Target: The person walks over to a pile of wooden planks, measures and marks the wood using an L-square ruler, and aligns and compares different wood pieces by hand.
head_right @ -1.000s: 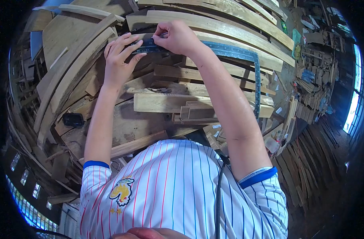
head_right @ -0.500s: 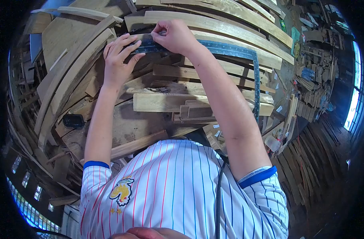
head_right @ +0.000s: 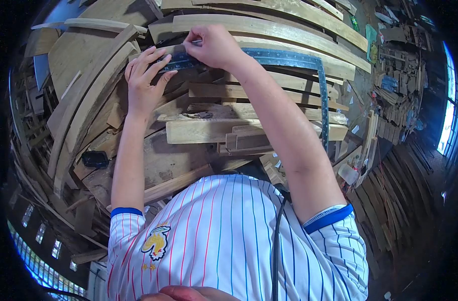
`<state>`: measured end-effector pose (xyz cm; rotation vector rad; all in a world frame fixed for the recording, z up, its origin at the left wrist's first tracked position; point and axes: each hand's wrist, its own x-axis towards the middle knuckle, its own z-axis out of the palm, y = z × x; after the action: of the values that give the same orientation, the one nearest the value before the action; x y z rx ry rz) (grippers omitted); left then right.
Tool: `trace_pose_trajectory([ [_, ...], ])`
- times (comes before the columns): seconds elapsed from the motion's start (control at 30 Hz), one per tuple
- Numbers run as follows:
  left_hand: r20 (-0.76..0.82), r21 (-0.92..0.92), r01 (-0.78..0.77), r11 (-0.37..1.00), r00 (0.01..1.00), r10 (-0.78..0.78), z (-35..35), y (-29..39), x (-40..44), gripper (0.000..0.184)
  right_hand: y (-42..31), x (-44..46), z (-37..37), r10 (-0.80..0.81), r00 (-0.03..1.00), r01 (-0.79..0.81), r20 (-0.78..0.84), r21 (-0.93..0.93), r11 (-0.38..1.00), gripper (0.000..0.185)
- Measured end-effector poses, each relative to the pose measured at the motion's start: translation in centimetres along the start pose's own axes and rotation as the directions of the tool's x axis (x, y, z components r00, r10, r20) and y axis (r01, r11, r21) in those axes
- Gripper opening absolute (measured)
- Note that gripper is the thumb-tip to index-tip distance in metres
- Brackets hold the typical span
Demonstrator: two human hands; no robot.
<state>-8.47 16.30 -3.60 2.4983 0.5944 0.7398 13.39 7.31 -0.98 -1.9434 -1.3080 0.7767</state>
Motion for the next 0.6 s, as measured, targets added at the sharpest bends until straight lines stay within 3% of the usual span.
trace_pose_trajectory([
  [0.13,0.019,0.027,-0.013,1.000,1.000,0.012,-0.2,0.1,0.1,0.036,0.8,0.5,-0.2,0.047,0.998,-0.043,-0.049,0.075,0.996,0.022],
  [0.33,0.064,0.090,-0.120,0.989,0.991,0.115,-2.6,1.5,-1.2,0.035,-1.2,-2.2,-1.7,-0.069,0.989,0.080,-0.128,0.082,0.993,0.025],
  [0.4,0.038,0.075,-0.122,0.990,0.992,0.119,-3.5,2.6,-1.9,0.035,-4.0,-5.2,-3.5,0.011,0.994,-0.004,-0.105,0.065,0.998,0.022],
  [0.47,0.095,-0.002,0.036,0.999,0.995,-0.035,-4.3,4.1,-2.6,0.035,-4.4,-8.0,-4.8,0.008,0.994,-0.002,-0.106,0.056,0.998,0.020],
  [0.5,0.091,0.004,0.032,0.999,0.995,-0.033,-4.7,4.9,-2.9,0.035,-3.9,-9.4,-5.4,-0.012,0.992,0.020,-0.129,0.057,0.998,0.019],
  [0.6,0.357,0.140,0.087,0.986,0.925,-0.132,-5.6,6.9,-3.6,0.048,-3.9,-13.9,-8.7,0.023,0.990,-0.018,-0.137,0.037,0.999,0.015],
])
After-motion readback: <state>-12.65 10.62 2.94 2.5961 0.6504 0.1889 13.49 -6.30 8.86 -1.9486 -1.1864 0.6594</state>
